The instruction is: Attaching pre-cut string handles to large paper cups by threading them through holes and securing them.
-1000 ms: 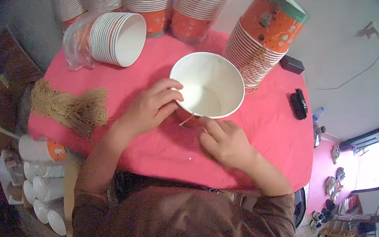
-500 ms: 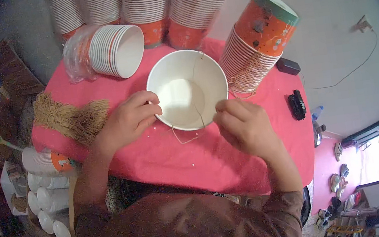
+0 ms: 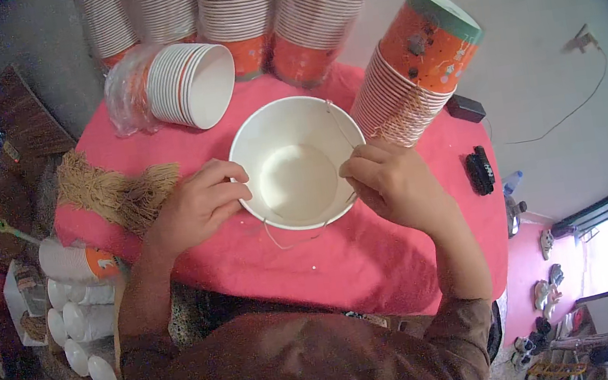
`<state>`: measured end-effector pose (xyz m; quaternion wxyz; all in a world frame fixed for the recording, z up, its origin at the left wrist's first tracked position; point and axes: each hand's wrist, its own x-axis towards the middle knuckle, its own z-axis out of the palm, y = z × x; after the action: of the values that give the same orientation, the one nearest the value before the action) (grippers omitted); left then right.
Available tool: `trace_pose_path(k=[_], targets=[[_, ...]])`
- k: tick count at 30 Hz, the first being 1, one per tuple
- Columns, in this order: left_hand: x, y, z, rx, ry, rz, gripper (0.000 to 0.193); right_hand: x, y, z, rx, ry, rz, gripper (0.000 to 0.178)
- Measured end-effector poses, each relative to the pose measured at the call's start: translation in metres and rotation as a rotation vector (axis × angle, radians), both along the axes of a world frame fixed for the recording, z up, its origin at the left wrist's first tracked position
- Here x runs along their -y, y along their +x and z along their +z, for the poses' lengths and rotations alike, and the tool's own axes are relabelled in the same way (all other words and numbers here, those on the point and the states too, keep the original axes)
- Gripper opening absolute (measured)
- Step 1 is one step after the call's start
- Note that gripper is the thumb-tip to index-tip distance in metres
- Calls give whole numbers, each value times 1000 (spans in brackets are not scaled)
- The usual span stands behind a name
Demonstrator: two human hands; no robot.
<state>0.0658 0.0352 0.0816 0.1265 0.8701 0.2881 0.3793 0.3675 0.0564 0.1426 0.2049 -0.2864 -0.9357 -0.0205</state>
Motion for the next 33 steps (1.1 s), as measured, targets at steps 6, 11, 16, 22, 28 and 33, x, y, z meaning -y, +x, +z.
trace_pose_path(k=[6,11,16,22,28,33], targets=[[-3,13,6,-126,135,41,15,-11,1,-4,-22,-117,3,29],[2,11,7,-171,146,62,15,-5,2,14,73,-624,29,38],[7,17,12,-209,153,52,17,-7,-12,-5,279,-121,-52,34],[6,26,17,-245,224,52,13,-17,-20,-28,705,62,-194,14],[-13,3,3,-60,56,35,15,-12,-5,0,74,16,-111,9],[-30,-7,-4,151,-167,31,13,-9,28,-8,-191,-299,-90,21]])
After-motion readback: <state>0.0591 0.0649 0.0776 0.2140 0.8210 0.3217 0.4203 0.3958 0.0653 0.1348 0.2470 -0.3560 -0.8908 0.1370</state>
